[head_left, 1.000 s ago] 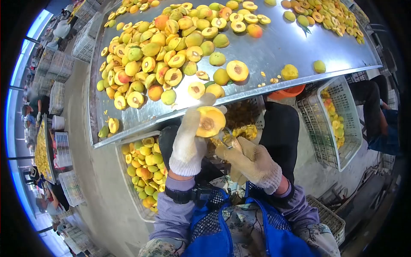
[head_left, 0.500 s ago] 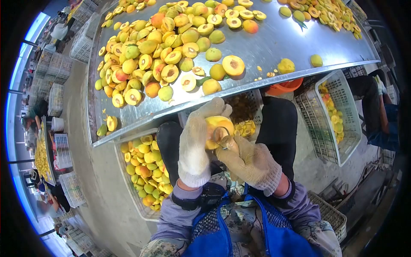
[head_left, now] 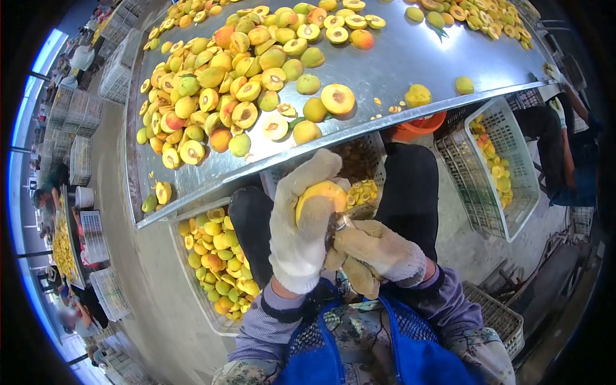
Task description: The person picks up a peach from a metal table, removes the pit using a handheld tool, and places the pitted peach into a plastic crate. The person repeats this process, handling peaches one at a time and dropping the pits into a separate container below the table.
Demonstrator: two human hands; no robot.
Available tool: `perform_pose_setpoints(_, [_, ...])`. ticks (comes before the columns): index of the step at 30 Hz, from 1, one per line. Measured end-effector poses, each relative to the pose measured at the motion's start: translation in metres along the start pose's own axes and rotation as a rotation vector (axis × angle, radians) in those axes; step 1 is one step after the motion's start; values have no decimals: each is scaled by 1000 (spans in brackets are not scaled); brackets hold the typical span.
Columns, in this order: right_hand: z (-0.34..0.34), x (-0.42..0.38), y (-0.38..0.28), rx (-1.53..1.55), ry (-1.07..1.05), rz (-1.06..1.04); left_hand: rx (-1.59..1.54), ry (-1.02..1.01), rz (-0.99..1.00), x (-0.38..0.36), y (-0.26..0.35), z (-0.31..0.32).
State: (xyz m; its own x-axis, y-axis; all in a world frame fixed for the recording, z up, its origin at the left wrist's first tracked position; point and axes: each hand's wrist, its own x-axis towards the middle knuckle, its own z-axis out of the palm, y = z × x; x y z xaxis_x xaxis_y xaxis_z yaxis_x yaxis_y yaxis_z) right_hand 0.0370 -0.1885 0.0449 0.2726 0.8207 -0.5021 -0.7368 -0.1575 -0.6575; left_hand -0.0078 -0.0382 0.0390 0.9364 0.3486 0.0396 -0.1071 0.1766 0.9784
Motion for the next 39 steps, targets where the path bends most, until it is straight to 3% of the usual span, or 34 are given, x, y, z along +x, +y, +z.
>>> perform_pose_setpoints(4, [0, -5, 4, 112, -57, 41, -19, -124, -164, 14, 9, -10])
perform_pose_setpoints(9, [1, 1, 23, 307, 15, -1, 169, -187, 20, 11, 16, -8])
perform_pose_setpoints(12, [-4, -3, 26, 331, -39, -72, 328, -201, 113, 14, 21, -5])
perform_pose_setpoints(14, [-13, -9, 25, 447, -233, -19, 419, -196, 212, 17, 24, -4])
perform_pose_setpoints(15, [-10, -8, 23, 445, -233, -18, 510, -192, 313, 18, 24, -3])
perform_pose_setpoints(17, [-2, -6, 20, 441, -115, -92, 520, -184, 346, 18, 20, -3])
perform_pose_setpoints(19, [-5, -4, 23, 457, -143, -110, 530, -177, 378, 20, 20, 0])
perform_pose_setpoints(22, [-5, -4, 16, 422, -173, -90, 744, -159, 330, 31, 28, 6])
perform_pose_setpoints(24, [-4, -4, 12, 372, -171, -53, 402, -289, -169, 37, 31, 1])
perform_pose_setpoints(26, [-3, -3, 10, 358, -173, -29, 456, -266, -72, 33, 25, 2])
perform_pose_setpoints(28, [-4, -2, 15, 414, -190, -47, 588, -254, 176, 30, 27, 1])
perform_pose_setpoints(30, [-6, 0, 21, 472, -210, -67, 666, -270, 242, 31, 24, 3])
perform_pose_setpoints(31, [-7, 1, 23, 577, -306, -97, 742, -283, 314, 32, 22, 4])
perform_pose_setpoints(32, [-8, 1, 25, 682, -402, -125, 741, -283, 313, 34, 23, 4])
perform_pose_setpoints(33, [-5, 0, 26, 685, -400, -122, 546, -316, 77, 35, 26, 5])
perform_pose_setpoints(34, [1, -2, 24, 514, -217, -145, 348, -343, -153, 36, 28, 5])
perform_pose_setpoints(35, [4, -2, 22, 339, -36, -171, 350, -345, -152, 39, 24, 3])
perform_pose_setpoints(37, [2, -4, 27, 510, -76, -125, 470, -344, 460, 39, 4, -4])
perform_pose_setpoints(39, [-1, -3, 28, 675, -117, -76, 430, -367, 409, 34, -7, -7])
